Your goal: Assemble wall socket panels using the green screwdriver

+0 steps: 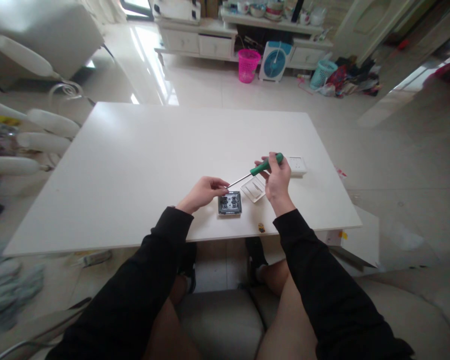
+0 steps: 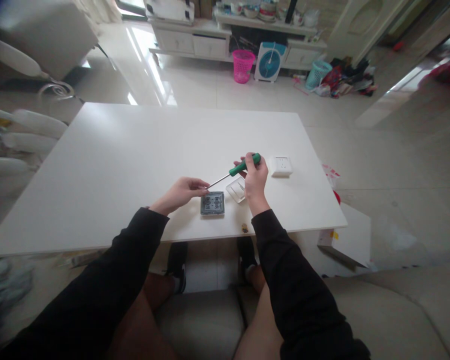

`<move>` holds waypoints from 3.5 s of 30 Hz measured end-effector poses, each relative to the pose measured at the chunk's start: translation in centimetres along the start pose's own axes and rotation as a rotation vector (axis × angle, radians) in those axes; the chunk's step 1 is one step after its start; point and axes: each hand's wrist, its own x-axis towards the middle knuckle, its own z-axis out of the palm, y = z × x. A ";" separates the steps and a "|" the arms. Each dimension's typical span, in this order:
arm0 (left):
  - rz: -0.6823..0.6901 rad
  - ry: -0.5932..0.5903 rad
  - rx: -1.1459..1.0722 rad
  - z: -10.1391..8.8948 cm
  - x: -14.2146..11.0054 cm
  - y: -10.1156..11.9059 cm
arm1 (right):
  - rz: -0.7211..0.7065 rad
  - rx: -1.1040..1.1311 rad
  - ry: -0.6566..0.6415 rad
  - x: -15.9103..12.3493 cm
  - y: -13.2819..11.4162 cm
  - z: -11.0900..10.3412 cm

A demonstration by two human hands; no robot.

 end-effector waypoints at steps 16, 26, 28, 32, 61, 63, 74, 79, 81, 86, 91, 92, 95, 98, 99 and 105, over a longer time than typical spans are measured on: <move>0.063 0.022 -0.061 0.2 0.0 0.2 | -0.019 0.076 0.070 0.1 -0.1 -0.1; 0.097 0.038 -0.036 -0.1 0.4 -0.4 | -0.025 0.087 0.111 0.1 -0.4 -0.1; 0.102 0.037 -0.025 -0.1 0.6 -0.5 | -0.029 0.093 0.111 -0.1 -0.5 0.0; 0.124 0.035 0.005 -0.2 0.7 -0.7 | -0.032 0.108 0.110 -0.3 -0.7 0.3; 0.131 0.008 0.015 -0.3 0.3 -0.3 | 0.003 0.135 -0.054 -0.4 -0.9 0.1; 0.143 0.001 0.031 -0.1 0.3 -0.2 | 0.007 0.119 -0.056 -0.4 -1.1 0.1; 0.223 0.039 0.258 0.1 0.8 -0.2 | -0.089 0.022 0.014 -0.4 -2.7 0.2; 0.319 0.148 0.188 1.2 0.5 1.0 | -0.130 -0.022 -0.066 -1.6 -4.2 0.5; 0.393 0.154 0.174 2.2 0.2 1.7 | -0.175 -0.052 -0.102 -2.2 -4.6 0.8; 0.534 0.105 0.118 4.5 -0.2 2.7 | -0.231 -0.113 -0.164 -3.6 -4.9 1.7; 0.619 0.115 0.087 5.7 0.2 2.6 | -0.212 -0.145 -0.228 -4.3 -5.2 2.1; 0.631 0.118 0.089 5.9 0.2 2.5 | -0.219 -0.151 -0.227 -4.4 -5.2 2.1; 0.643 0.119 0.083 6.1 0.4 2.4 | -0.248 -0.161 -0.205 -4.4 -5.3 2.1; 0.593 0.141 0.089 6.2 0.4 2.3 | -0.261 -0.171 -0.198 -4.5 -5.3 2.1; 0.571 0.157 0.101 6.2 0.4 2.3 | -0.266 -0.178 -0.201 -4.5 -5.3 2.1; 0.553 0.270 0.134 6.1 0.3 2.3 | -0.288 -0.218 -0.268 -3.9 -5.2 1.2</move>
